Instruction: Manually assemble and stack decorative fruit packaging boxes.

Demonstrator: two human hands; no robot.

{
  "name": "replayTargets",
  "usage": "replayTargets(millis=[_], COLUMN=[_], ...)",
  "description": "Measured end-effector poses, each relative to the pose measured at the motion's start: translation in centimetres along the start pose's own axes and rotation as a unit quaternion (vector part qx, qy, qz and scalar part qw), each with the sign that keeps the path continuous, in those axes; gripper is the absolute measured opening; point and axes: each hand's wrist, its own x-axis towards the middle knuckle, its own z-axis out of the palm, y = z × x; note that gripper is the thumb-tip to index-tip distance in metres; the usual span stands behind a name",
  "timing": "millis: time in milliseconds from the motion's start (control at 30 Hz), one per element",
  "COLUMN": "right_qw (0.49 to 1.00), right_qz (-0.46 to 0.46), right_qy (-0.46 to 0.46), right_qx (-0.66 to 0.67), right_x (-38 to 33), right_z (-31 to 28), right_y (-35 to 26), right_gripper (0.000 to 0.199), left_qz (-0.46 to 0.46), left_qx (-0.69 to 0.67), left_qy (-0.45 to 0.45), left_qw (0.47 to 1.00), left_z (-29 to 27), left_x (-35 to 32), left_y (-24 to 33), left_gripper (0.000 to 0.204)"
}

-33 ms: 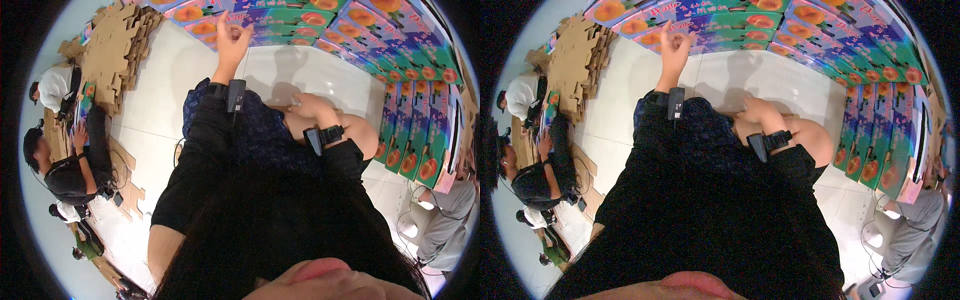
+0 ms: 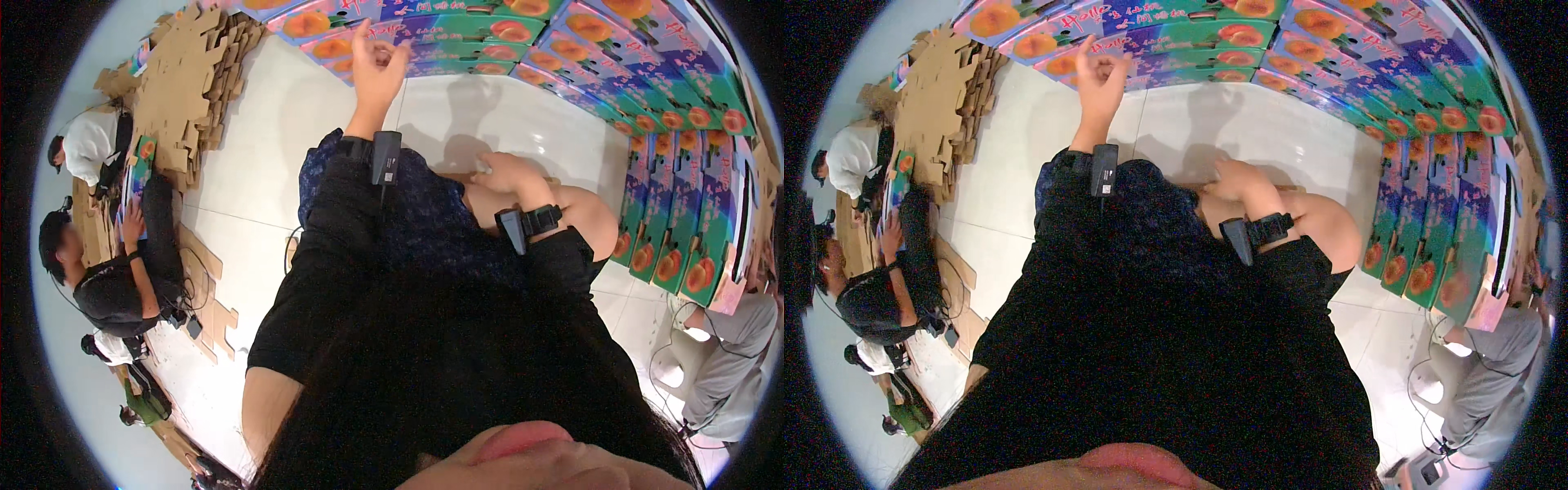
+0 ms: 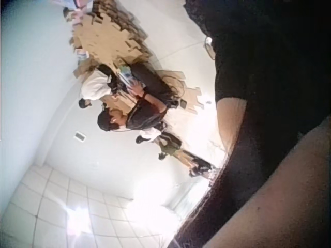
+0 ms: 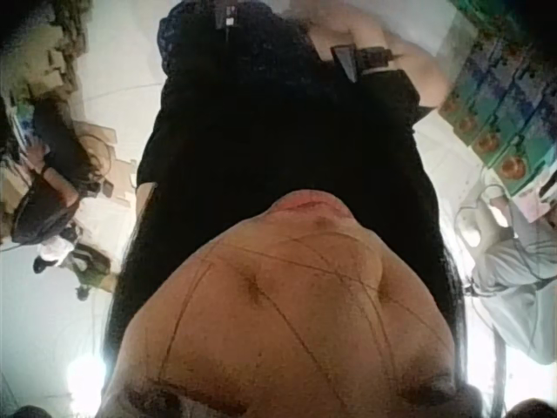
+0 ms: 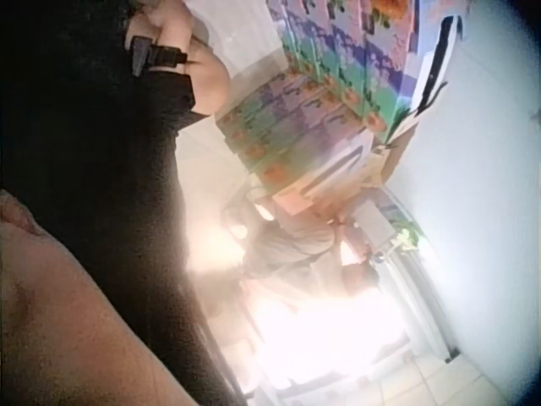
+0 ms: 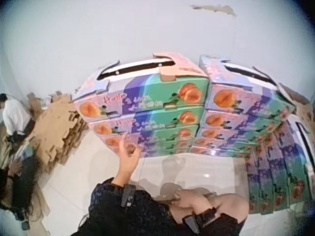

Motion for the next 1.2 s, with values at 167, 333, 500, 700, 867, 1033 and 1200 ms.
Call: replayTargets(millis=[167, 333, 500, 700, 867, 1033, 1200], right_qw=[0.999, 0.999, 0.997, 0.997, 0.999, 0.999, 1.000], right_qz=[0.030, 0.028, 0.042, 0.033, 0.000, -0.033, -0.005], right_qy=[-0.039, -0.043, -0.069, -0.057, -0.020, 0.005, -0.010], right_qx=[0.003, 0.016, 0.020, 0.036, 0.040, 0.034, 0.021], right_x=[0.1, 0.3, 0.1, 0.4, 0.8, 1.2, 0.6], right_z=[-0.7, -0.5, -0.6, -0.1, 1.2, 1.4, 0.9], right_y=[-0.1, -0.2, -0.5, -0.4, 0.8, 1.4, 0.6], right_gripper=[0.060, 0.059, 0.059, 0.060, 0.061, 0.061, 0.059], left_qz=[0.044, 0.161, 0.173, 0.096, 0.085, 0.055, 0.126], left_qx=[0.079, -0.010, -0.033, 0.022, -0.002, -0.069, -0.068], left_qy=[0.060, 0.144, 0.175, 0.132, 0.100, 0.059, -0.004], left_qw=[0.994, 0.976, 0.969, 0.986, 0.991, 0.994, 0.990], left_z=[0.4, 1.2, 2.4, 2.2, 2.1, 1.5, 0.4], left_x=[0.3, 2.2, 3.9, 4.2, 4.4, 4.5, 4.9], left_y=[1.9, 7.0, 7.4, 5.5, 6.1, 5.9, 4.9], left_gripper=[0.064, 0.052, 0.050, 0.061, 0.074, 0.079, 0.075])
